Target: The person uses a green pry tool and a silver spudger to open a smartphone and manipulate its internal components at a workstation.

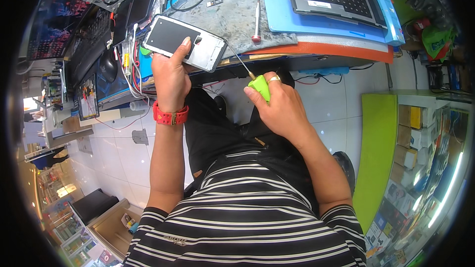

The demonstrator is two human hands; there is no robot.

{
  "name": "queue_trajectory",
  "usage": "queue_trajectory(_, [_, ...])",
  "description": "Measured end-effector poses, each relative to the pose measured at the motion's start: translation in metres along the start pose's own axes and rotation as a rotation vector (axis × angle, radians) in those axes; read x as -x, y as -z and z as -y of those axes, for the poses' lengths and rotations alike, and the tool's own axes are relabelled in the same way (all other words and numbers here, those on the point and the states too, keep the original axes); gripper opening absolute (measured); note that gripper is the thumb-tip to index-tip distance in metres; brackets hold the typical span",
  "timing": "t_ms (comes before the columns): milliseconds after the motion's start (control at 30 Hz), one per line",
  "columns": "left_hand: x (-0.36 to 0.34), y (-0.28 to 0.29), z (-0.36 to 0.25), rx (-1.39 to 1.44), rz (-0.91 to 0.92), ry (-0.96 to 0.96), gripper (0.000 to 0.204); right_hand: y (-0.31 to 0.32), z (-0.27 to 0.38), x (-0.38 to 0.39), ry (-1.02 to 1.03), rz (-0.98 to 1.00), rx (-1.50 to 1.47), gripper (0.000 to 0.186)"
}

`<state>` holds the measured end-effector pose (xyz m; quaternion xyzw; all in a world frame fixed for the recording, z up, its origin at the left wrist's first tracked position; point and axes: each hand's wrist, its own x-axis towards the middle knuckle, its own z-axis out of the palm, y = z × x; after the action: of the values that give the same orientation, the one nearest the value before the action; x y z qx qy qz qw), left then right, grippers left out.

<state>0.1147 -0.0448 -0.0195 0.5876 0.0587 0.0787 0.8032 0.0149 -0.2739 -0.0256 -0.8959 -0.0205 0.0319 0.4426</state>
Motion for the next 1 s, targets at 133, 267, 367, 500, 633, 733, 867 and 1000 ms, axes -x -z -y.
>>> queue_trajectory(133, [-0.0029,0.0041,0.0050,-0.034,0.007,-0.041,0.026,0.0002,0.0016,-0.0002,-0.016,0.009,-0.017,0.045])
queue_trajectory(267, [-0.0030,0.0047,0.0052,-0.037,0.014,-0.026,0.026,0.0016,0.0036,-0.0008,-0.029,0.020,-0.029,0.045])
queue_trajectory(367, [-0.0039,0.0058,0.0076,-0.043,0.004,-0.051,0.027,0.0008,0.0050,-0.0012,-0.040,0.023,-0.019,0.045])
queue_trajectory(500, [-0.0013,0.0013,0.0041,0.010,-0.022,-0.003,0.028,-0.0007,0.0030,-0.0006,-0.030,0.013,-0.025,0.045])
queue_trajectory(633, [0.0006,-0.0015,-0.0009,0.050,-0.019,0.037,0.028,0.0002,0.0051,-0.0009,-0.043,0.022,-0.038,0.045])
queue_trajectory(733, [0.0008,-0.0018,-0.0009,0.054,-0.019,0.028,0.029,0.0012,0.0058,-0.0020,-0.043,0.026,-0.039,0.046])
queue_trajectory(867, [0.0003,-0.0004,0.0000,0.039,-0.019,0.041,0.029,0.0023,0.0066,-0.0026,-0.052,0.034,-0.029,0.047])
queue_trajectory(1000, [0.0004,-0.0005,0.0002,0.021,-0.015,0.011,0.028,0.0051,0.0089,-0.0037,-0.060,0.044,-0.029,0.047])
